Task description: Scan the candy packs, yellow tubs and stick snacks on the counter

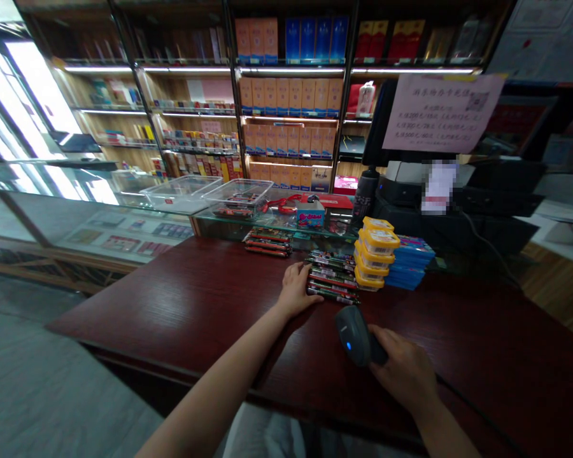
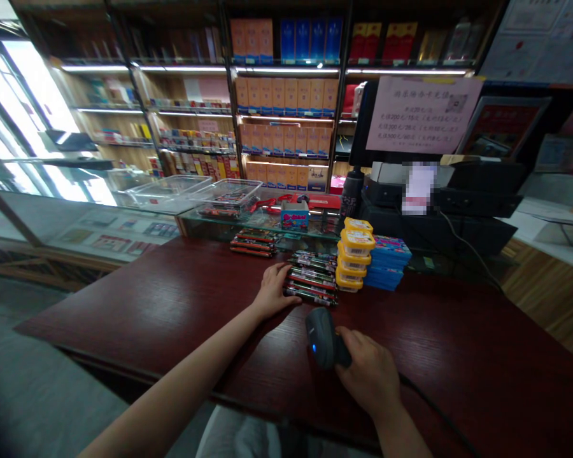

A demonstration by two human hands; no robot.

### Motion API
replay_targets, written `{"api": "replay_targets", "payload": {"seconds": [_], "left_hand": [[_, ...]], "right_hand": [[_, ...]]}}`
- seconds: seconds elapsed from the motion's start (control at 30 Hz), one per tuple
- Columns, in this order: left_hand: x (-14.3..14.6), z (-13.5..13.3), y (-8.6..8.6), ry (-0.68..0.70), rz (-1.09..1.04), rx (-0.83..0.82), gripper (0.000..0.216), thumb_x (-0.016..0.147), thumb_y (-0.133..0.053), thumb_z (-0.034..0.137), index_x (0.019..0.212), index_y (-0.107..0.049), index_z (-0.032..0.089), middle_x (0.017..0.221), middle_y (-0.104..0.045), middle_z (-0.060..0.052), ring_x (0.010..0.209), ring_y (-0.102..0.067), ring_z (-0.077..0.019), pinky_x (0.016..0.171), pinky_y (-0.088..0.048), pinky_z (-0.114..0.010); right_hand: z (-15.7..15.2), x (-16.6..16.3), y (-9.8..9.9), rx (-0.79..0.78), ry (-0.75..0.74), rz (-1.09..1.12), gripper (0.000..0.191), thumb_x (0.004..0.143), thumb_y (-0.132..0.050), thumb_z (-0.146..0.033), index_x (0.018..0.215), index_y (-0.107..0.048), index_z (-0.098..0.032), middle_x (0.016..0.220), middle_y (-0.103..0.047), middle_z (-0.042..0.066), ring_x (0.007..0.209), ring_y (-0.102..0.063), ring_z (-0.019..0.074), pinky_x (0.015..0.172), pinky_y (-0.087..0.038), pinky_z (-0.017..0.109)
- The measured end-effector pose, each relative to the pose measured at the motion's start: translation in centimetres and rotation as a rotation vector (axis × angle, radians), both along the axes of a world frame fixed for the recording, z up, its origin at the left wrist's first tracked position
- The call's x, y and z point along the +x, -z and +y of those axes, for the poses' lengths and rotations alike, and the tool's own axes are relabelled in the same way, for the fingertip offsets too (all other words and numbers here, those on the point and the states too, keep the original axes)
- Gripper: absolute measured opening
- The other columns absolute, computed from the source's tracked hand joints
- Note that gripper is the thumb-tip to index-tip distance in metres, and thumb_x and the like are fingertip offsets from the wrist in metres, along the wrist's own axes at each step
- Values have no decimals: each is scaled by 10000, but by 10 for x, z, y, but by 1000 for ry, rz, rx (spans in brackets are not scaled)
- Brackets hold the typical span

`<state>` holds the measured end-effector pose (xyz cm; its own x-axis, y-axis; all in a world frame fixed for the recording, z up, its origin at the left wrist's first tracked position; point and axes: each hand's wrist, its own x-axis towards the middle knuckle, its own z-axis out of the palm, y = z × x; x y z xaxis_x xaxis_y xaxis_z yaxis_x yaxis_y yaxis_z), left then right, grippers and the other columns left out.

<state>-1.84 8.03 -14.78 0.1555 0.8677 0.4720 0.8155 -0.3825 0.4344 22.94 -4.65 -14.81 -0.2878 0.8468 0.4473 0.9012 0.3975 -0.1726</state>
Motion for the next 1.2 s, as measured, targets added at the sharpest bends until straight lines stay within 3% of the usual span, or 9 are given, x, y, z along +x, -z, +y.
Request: {"api": "replay_targets", "payload": {"seconds": [0.13, 0.23, 0.37, 0.53, 0.73, 0.93, 1.2], "left_hand": [[-13, -1, -2, 28, 21, 18, 913, 526, -792, 536, 1313, -437, 238, 1333, -402, -126, 1287, -319, -331, 1079, -274, -496], [-29, 2, -6, 28, 46, 57, 745, 691, -663, 577, 1308, -447, 221, 1332, -423, -124, 1276, -340, -290, 1088, -269, -458], [-59, 16, -13, -138, 57, 113, 424, 881, -472, 435, 1237, -499, 207, 1233, -513, -98, 1198, -415, -230, 1060, -304, -410], [-104, 42, -24, -415, 105, 92, 279, 857, -496, 236, 1126, -549, 186, 1156, -569, -99, 1114, -477, -229, 1005, -358, -378], [-143, 74, -32, -456, 247, 27, 286, 830, -458, 124, 1076, -582, 202, 1136, -601, -96, 1114, -488, -241, 959, -395, -358], [-147, 98, -28, -363, 338, 6, 329, 826, -451, 112, 1105, -592, 214, 1142, -585, -91, 1114, -485, -221, 974, -379, -336], [-144, 89, -33, -523, 375, -30, 174, 835, -511, 249, 902, -669, 217, 1082, -532, -126, 1072, -460, -298, 850, -409, -400]], "right_hand": [[0, 2, 5, 18, -14, -3, 385, 732, -494, -143, 1102, -566, -215, 1048, -696, 49, 903, -661, 207, 731, -491, 307], [0, 4, 8, 44, -35, 2, 381, 744, -470, -135, 1107, -565, -203, 1058, -691, 66, 901, -662, 208, 725, -498, 309], [-1, 5, 12, 60, -49, 8, 368, 764, -459, -146, 1112, -565, -202, 1051, -693, 78, 894, -666, 220, 709, -506, 320], [-1, 8, 18, 64, -60, 42, 374, 751, -481, -161, 1109, -565, -228, 1044, -702, 56, 885, -674, 218, 714, -518, 312], [7, 17, 24, 106, -138, 32, 404, 729, -523, -164, 1120, -563, -257, 1003, -722, 10, 824, -697, 171, 676, -536, 230], [12, 23, 25, 65, -171, 13, 443, 730, -561, -170, 1163, -550, -263, 1030, -720, 5, 862, -697, 170, 719, -548, 215], [13, 23, 26, 43, -145, 9, 440, 712, -563, -163, 1143, -568, -252, 1001, -725, 16, 840, -700, 181, 697, -549, 229]]}}
